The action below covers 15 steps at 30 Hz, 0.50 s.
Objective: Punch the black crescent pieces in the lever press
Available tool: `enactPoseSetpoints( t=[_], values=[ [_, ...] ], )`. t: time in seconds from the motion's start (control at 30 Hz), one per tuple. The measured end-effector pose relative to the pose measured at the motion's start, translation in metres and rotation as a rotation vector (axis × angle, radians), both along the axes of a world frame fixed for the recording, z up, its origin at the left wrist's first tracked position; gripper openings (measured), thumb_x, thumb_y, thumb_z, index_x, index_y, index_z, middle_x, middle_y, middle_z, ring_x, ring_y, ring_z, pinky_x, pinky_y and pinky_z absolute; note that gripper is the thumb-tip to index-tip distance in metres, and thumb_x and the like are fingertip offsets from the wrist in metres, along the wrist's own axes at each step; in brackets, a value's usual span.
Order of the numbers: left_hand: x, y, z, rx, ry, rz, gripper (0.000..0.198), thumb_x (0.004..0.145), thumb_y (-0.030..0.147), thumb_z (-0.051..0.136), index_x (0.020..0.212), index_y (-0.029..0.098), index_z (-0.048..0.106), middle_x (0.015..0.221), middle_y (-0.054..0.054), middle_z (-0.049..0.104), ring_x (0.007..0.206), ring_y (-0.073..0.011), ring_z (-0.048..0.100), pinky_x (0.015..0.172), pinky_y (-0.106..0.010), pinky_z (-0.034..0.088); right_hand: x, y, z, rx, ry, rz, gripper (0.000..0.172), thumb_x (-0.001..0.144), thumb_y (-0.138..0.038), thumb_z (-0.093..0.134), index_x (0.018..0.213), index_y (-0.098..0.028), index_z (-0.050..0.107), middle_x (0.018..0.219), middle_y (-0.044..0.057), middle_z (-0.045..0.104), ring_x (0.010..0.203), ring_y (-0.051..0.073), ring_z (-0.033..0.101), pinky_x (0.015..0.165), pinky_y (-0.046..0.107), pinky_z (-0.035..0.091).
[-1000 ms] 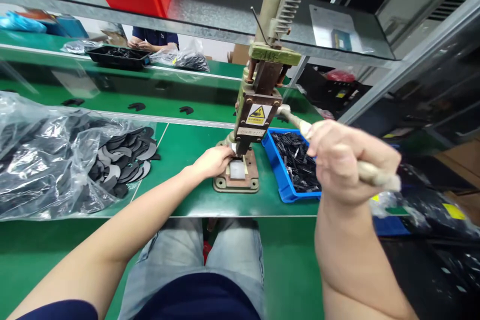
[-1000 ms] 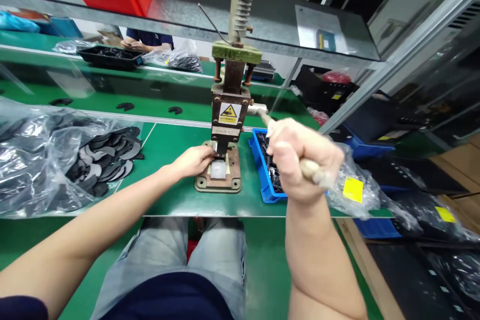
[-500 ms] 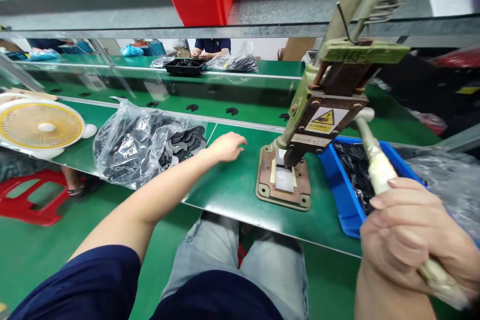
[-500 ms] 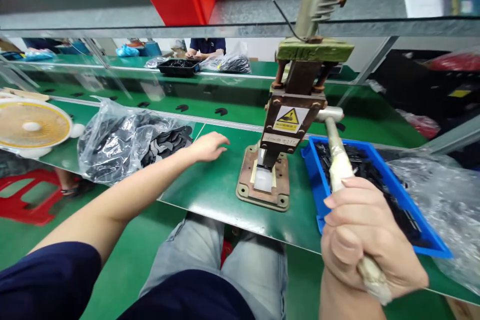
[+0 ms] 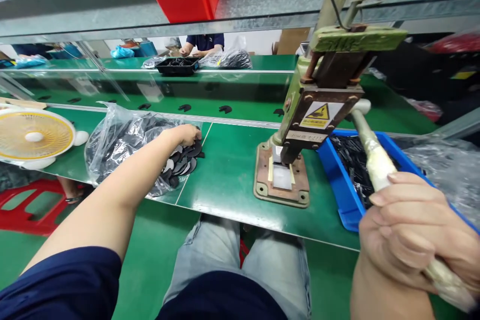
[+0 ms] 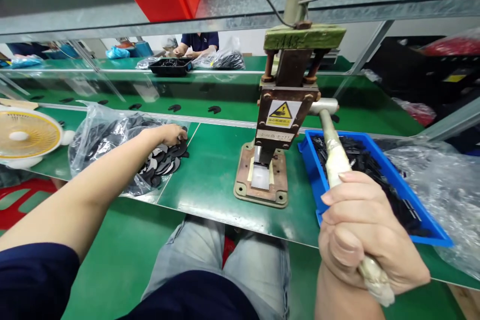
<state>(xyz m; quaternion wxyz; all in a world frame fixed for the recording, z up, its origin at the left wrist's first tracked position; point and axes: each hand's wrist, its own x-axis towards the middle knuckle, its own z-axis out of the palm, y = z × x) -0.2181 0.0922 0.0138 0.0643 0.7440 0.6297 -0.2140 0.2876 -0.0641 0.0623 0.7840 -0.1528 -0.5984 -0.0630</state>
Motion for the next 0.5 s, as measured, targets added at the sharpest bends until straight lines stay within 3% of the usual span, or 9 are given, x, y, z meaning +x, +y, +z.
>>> enactPoseSetpoints(
  t=[0.1,0.2,0.37,0.5],
  values=[
    [-0.001,-0.005,0.004,-0.036,-0.015,-0.010,0.062,0.063,0.017,0.069,0.124,0.026,0.078,0.131,-0.009,0.074,0.116,-0.0293,0.070,0.103,-0.031,0.052,-0.003,-0.001,0.003,-0.034,0.008,-0.015,0.057,0.079,-0.051,0.074,0.040,-0.025,0.042,0.041,-0.001,0.049,0.045,0.021,0.056,0.064,0.056,0.053],
    [-0.002,-0.014,0.008,-0.048,-0.056,-0.009,0.067,0.063,0.017,0.068,0.129,0.027,0.075,0.138,-0.009,0.071,0.121,-0.0294,0.069,0.103,-0.031,0.052,-0.005,-0.001,0.004,-0.001,0.013,0.004,0.056,0.077,-0.051,0.076,0.040,-0.024,0.042,0.040,-0.001,0.047,0.043,0.021,0.055,0.062,0.056,0.053],
    [0.000,-0.023,0.013,-0.113,-0.113,0.038,0.063,0.064,0.018,0.069,0.126,0.025,0.075,0.129,-0.008,0.076,0.114,-0.0283,0.071,0.097,-0.030,0.055,-0.006,-0.005,0.006,-0.040,0.002,0.014,0.055,0.080,-0.050,0.074,0.043,-0.023,0.044,0.043,0.000,0.050,0.046,0.022,0.057,0.067,0.058,0.054],
    [0.007,-0.029,0.020,-0.086,-0.160,0.069,0.058,0.071,0.031,0.073,0.130,0.026,0.071,0.133,-0.008,0.075,0.115,-0.0270,0.071,0.097,-0.030,0.054,-0.007,-0.010,0.008,-0.056,-0.010,-0.002,0.052,0.082,-0.047,0.072,0.045,-0.023,0.045,0.045,0.000,0.051,0.049,0.023,0.059,0.068,0.060,0.054]
  ],
)
